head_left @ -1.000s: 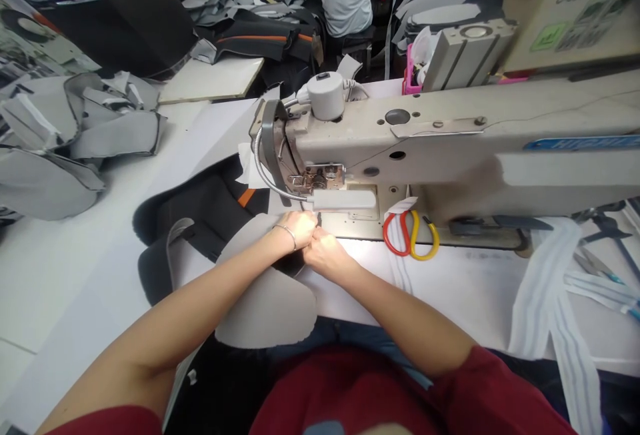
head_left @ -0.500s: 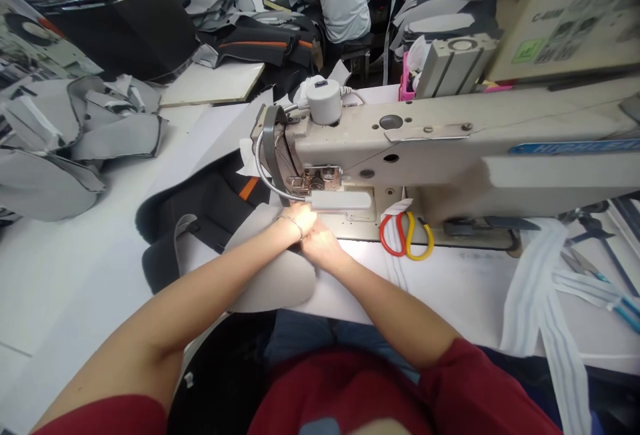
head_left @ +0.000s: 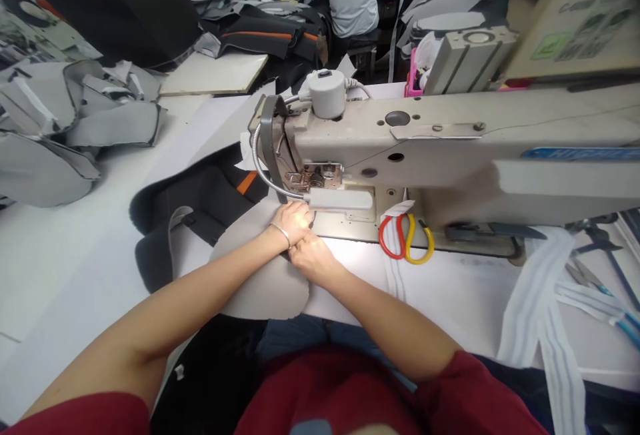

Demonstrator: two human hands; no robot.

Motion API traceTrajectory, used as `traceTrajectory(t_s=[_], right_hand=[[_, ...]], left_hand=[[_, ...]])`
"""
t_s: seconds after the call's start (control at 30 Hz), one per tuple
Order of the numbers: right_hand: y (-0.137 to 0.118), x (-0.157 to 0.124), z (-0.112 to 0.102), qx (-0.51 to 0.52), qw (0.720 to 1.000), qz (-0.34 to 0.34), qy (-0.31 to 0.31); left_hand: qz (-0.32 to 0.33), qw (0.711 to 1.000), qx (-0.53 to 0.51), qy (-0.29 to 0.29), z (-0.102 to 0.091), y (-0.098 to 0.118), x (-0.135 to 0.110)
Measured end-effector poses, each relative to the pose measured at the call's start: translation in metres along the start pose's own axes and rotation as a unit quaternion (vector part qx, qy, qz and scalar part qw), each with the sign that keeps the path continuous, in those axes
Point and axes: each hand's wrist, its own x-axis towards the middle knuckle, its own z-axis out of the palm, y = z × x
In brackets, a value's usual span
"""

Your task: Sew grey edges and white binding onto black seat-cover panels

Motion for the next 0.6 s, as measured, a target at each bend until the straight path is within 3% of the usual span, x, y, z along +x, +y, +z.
traceTrajectory(t_s=[0.33,0.6], right_hand=[[0.008,0.001,0.007,0.029,0.999,0.038,0.022],[0.003,0.004,-0.009,0.046,0.997,0.023,-0.058]], left_hand=[[-0.096,0.995,-0.014,-0.037,-0.008,0.003,0.014],[-0.141,0.989,-0.033,-0.01,0.005,0.006,0.016]])
